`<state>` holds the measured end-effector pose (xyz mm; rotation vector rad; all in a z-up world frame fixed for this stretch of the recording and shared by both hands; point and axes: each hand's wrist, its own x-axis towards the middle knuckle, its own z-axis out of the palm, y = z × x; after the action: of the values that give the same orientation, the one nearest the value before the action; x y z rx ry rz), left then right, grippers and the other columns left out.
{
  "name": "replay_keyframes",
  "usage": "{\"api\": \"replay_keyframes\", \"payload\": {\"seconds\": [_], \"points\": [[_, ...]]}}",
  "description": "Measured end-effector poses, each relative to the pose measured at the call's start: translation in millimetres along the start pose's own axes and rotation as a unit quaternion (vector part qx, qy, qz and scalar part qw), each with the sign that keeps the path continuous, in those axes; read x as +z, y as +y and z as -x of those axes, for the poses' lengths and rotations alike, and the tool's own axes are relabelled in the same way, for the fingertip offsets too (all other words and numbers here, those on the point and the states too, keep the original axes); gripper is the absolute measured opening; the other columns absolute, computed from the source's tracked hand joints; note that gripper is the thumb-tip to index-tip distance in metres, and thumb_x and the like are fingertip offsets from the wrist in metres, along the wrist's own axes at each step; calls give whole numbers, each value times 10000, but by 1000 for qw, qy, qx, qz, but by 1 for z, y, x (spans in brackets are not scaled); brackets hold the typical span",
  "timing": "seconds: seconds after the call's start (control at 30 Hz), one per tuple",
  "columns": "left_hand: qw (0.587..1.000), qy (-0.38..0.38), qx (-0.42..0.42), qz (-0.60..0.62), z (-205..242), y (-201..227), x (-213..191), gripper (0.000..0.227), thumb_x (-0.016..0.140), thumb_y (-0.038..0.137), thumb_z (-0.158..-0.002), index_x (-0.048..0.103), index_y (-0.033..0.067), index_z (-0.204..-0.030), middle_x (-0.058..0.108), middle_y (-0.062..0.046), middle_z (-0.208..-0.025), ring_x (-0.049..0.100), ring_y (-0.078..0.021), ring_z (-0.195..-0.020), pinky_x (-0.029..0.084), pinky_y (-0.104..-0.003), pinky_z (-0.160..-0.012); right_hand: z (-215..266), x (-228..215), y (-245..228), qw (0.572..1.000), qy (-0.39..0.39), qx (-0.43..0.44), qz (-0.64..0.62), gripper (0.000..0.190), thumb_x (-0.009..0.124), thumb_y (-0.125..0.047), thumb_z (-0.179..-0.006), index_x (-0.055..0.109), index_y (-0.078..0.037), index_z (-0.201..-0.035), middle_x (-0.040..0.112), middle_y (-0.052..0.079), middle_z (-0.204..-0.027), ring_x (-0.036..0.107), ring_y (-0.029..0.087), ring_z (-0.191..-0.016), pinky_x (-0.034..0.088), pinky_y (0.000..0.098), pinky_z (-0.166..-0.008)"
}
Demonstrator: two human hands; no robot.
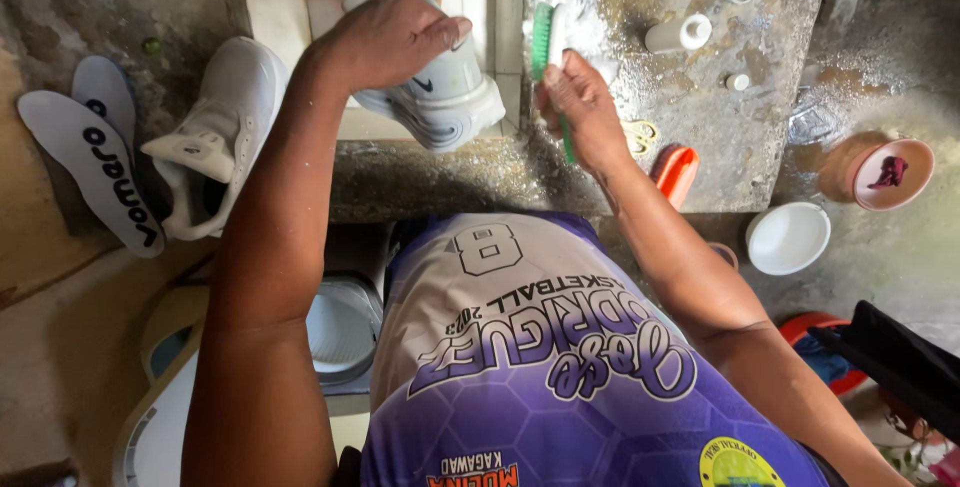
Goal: The person scrubs a white sneaker with a green brush, applies liquid from a bottle, and rinses the shoe under a tap. The person repeats the scrubbing and rinsing steps on different parts of the shoe.
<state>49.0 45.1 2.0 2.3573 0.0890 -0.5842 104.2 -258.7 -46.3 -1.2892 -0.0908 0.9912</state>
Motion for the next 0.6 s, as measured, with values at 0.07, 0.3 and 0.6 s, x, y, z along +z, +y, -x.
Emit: {"api": "replay_keyframes", "payload": {"seconds": [0.07, 0.3, 0.6], "points": [[997, 35, 47, 48, 4, 7, -5, 624, 499, 485, -1126, 627, -31, -800, 576, -208, -649, 553, -311, -564, 431, -491, -612, 6, 8, 11, 991, -26, 49, -123, 251, 588, -350, -1059, 572, -100, -1074, 663, 25, -818, 525, 92, -561, 425, 232, -460], [996, 43, 63, 41, 8, 31, -20, 569, 690, 581, -947, 735, 15, -909, 684, -156, -744, 688, -269, -661, 520, -446, -614, 14, 31, 11, 989, 13, 8, -147, 226, 639, -272, -1056, 570, -80, -1153, 646, 43, -871, 674, 130, -704, 421, 217, -448], [988, 3, 138, 74, 21, 36, -32, 549, 798, 180, -719, 657, 31, -1229, 746, -151, -1098, 718, -268, -984, 564, -421, -826, 10, 25, -5, 990, 24, -19, -135, 258, 683, -196, -1035, 567, -62, -1223, 646, 35, -903, 693, 136, -709, 385, 202, -415]]}}
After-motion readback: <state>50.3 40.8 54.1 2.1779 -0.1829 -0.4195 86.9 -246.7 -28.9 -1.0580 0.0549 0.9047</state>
